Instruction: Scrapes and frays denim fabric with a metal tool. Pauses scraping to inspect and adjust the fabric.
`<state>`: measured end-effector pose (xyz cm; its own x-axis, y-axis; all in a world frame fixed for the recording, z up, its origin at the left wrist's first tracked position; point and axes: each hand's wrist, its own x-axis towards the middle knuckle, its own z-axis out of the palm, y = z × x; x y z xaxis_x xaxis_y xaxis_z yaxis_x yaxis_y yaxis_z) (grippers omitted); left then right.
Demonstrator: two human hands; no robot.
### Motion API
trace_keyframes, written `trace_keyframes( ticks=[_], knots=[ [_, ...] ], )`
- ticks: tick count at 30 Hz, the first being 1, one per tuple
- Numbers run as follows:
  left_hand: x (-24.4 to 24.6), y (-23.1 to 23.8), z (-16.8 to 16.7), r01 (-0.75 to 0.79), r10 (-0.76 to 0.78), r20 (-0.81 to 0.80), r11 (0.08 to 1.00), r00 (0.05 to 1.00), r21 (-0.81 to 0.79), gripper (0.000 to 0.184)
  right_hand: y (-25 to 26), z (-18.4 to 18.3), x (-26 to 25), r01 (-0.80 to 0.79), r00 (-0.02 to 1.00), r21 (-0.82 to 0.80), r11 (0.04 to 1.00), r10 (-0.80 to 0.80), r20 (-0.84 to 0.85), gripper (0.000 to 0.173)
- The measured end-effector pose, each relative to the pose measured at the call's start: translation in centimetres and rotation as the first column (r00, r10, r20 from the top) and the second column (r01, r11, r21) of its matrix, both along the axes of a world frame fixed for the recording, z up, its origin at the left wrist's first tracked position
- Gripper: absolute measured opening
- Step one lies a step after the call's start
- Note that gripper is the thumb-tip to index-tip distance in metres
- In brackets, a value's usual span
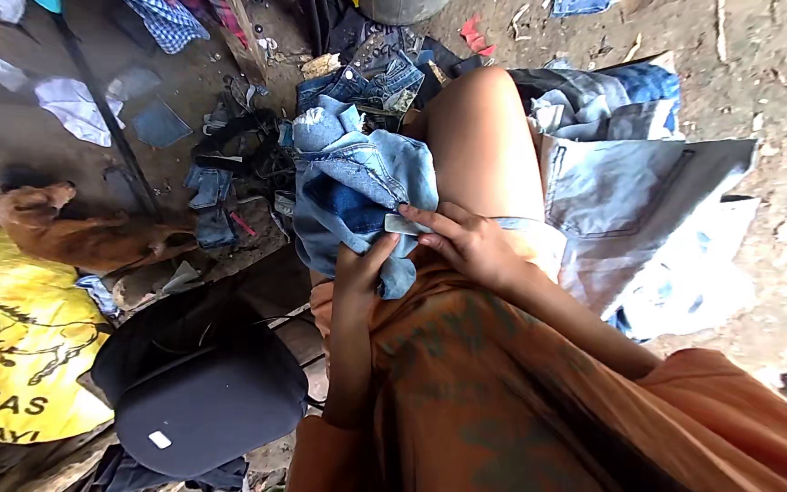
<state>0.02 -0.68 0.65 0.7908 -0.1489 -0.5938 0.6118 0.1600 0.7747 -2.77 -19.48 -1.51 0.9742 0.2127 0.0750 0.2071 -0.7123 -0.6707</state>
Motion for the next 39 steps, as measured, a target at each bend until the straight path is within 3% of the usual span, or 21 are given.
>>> trace_keyframes(
  ticks=[4, 6, 9, 12, 16, 19, 24, 28, 30, 32, 34, 36, 39],
  knots=[
    [0.0, -0.1, -0.3, -0.019, 0.019, -0.002, 1.0, 1.0, -0.015, 0.027, 0.4, -0.4, -0.2, 0.056, 0.998, 0.019, 0.998, -0.056, 0.02, 0.034],
    [0.3, -0.3, 0.0, 0.005, -0.005, 0.005, 1.0, 1.0, 0.018, 0.024, 0.0, -0.3, 0.1, 0.072, 0.992, 0.194, 0.978, -0.05, -0.117, 0.033],
    [0.2, -0.4, -0.1, 0.036, -0.037, 0.018, 0.998, 0.999, 0.06, 0.026, -1.2, 0.1, 0.5, 0.255, 0.913, 0.545, 0.798, -0.013, -0.407, 0.032],
    [0.3, -0.2, -0.2, 0.012, -0.013, 0.018, 0.997, 1.0, 0.072, 0.03, -2.5, 0.6, 1.4, 0.514, 0.809, 0.592, 0.621, -0.123, -0.574, 0.036],
    [0.3, -0.5, -1.0, -0.017, 0.011, 0.114, 0.999, 0.993, 0.049, 0.034, -3.2, 1.0, 1.7, 0.552, 0.783, 0.634, 0.542, -0.075, -0.618, 0.037],
    [0.5, -0.8, -1.5, 0.001, -0.018, 0.152, 0.994, 0.988, 0.106, 0.043, -2.4, 0.7, 1.7, 0.515, 0.78, 0.661, 0.546, 0.021, -0.625, 0.036],
    [0.4, -0.5, -2.9, 0.174, -0.257, 0.194, 0.914, 0.947, 0.366, 0.06, -0.9, 0.4, 1.8, 0.417, 0.808, 0.623, 0.662, 0.043, -0.587, 0.038],
    [-0.2, -0.6, -2.7, 0.122, -0.196, 0.257, 0.953, 0.946, 0.276, 0.058, -0.7, -0.5, 2.8, 0.438, 0.776, 0.481, 0.759, -0.05, -0.628, 0.048],
    [-0.6, -0.7, -2.6, 0.065, -0.15, 0.29, 0.957, 0.945, 0.282, 0.06, -1.5, -0.4, 4.1, 0.381, 0.79, 0.48, 0.791, -0.009, -0.613, 0.032],
    [-0.9, -0.8, -2.4, 0.04, -0.202, 0.337, 0.901, 0.92, 0.431, 0.062, -2.3, 0.3, 5.5, 0.273, 0.857, 0.501, 0.821, 0.03, -0.515, 0.011],
    [-1.4, -1.0, -2.0, 0.015, -0.238, 0.376, 0.86, 0.895, 0.509, 0.063, -2.7, 1.6, 6.7, 0.193, 0.898, 0.547, 0.815, 0.078, -0.434, 0.006],
    [-1.5, -1.3, -1.5, -0.061, -0.17, 0.451, 0.889, 0.876, 0.454, 0.061, -2.7, 2.8, 7.6, 0.151, 0.925, 0.581, 0.799, 0.093, -0.368, 0.012],
    [-1.2, -1.8, -0.8, -0.155, 0.038, 0.5, 0.968, 0.865, 0.195, 0.057, -2.3, 3.3, 7.3, 0.099, 0.95, 0.604, 0.791, 0.105, -0.293, 0.037]
  ],
)
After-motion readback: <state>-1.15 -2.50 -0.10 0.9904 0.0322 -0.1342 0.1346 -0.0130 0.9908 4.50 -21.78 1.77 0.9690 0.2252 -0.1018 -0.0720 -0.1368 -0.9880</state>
